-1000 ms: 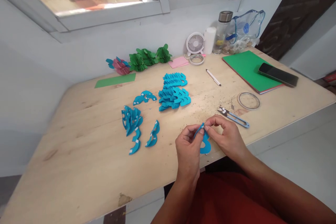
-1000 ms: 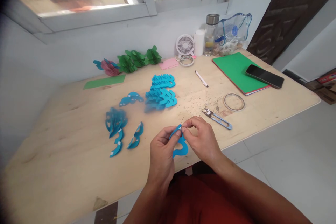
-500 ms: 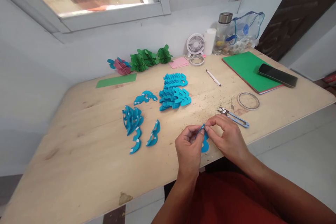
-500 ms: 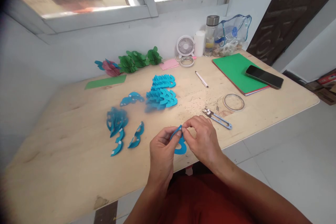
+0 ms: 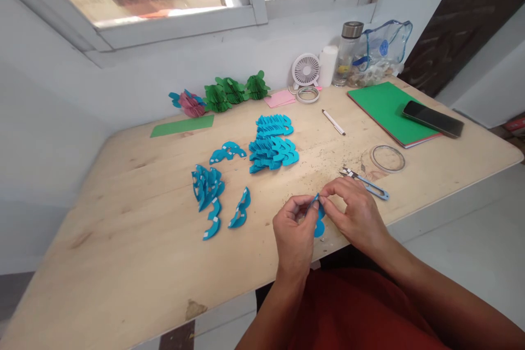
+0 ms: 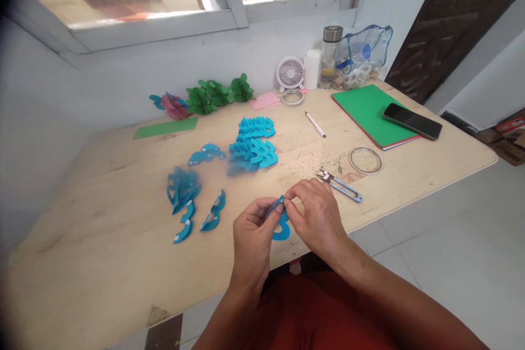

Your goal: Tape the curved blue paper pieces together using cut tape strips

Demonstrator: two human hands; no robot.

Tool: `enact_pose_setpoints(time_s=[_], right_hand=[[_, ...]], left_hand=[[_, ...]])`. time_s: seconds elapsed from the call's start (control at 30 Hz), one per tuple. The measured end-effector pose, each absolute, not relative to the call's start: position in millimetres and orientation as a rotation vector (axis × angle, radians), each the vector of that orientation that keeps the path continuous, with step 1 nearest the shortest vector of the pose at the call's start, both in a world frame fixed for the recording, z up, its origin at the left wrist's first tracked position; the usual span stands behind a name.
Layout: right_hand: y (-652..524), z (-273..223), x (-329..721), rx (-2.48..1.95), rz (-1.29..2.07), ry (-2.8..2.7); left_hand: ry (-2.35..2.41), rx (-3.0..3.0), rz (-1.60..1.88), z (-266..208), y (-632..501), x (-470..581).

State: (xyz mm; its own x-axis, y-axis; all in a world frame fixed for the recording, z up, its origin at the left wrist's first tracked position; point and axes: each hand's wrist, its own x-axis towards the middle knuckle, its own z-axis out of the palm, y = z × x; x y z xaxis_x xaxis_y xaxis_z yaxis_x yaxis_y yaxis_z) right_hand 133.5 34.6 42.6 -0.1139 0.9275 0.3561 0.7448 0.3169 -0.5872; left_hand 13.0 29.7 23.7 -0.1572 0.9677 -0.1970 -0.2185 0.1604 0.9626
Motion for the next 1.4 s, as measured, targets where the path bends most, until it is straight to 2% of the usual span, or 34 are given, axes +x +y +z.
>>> enact_pose_setpoints(time_s=[0.4, 0.73, 0.8, 1.03, 1.17, 1.23, 1.4], right_hand=[[35.7, 41.0, 131.4, -1.460, 0.263, -1.942], [31.4, 37.7, 128.5, -1.412, 0.051, -1.980], [31.2, 38.8, 128.6, -1.411, 0.163, -1.938], [34.7, 42.7, 133.5, -1.420, 0.877, -1.507], [34.7, 42.3, 136.8, -1.409, 1.044, -1.376], [33.1, 41.9, 137.8, -1.427, 0.989, -1.403], [28.3, 42.9, 139.4, -1.380, 0.600, -1.625]], left_hand=[[1.306, 0.887, 1.297, 21.1, 30.3, 12.3], [1.336, 0.822, 1.344, 19.5, 29.7, 13.2], [1.318, 0.753, 1.345, 22.6, 30.0, 13.4], [1.291, 0.661, 1.281, 31.0, 28.1, 12.4], [1.274, 0.644, 1.252, 32.1, 27.1, 11.8], [1.271, 0.629, 1.240, 33.0, 26.5, 11.8], [1.276, 0.599, 1.220, 34.2, 25.9, 12.1]])
